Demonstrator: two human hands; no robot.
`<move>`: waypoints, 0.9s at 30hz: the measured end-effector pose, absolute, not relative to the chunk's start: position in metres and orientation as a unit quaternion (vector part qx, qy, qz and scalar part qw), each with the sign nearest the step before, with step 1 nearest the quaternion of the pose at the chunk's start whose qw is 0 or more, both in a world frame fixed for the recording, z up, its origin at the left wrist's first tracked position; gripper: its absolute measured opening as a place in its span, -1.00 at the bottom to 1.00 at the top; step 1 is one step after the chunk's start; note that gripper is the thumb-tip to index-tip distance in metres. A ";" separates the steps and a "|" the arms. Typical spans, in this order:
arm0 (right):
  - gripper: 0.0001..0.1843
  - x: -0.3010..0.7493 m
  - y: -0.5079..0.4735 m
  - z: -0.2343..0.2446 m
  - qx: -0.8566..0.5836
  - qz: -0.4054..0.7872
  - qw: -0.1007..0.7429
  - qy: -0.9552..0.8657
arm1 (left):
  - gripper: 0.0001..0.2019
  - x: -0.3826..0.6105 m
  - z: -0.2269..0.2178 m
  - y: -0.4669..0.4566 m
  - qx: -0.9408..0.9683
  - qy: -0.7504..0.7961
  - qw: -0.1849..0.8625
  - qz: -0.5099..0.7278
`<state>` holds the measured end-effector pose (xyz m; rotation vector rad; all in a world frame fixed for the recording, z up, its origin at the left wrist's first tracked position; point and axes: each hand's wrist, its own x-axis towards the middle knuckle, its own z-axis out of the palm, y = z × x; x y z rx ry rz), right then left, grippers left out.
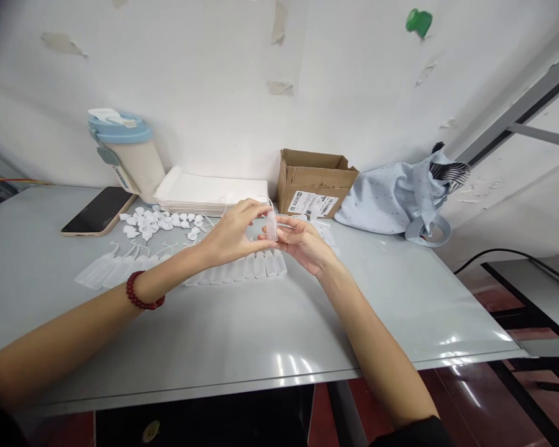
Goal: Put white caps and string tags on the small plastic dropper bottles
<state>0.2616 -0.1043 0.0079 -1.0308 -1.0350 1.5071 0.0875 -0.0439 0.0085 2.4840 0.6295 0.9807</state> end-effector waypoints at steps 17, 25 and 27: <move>-0.88 0.289 -0.111 0.029 -0.642 0.423 0.345 -0.538 | -0.79 0.125 0.004 -0.065 0.934 0.243 0.143 0.218; -0.87 0.302 -0.109 0.026 -0.615 0.484 0.297 -0.547 | -0.76 0.128 -0.006 -0.068 0.932 0.244 0.163 0.213; -0.89 0.303 -0.109 0.025 -0.615 0.487 0.286 -0.551 | -0.74 0.128 -0.006 -0.068 0.932 0.247 0.173 0.201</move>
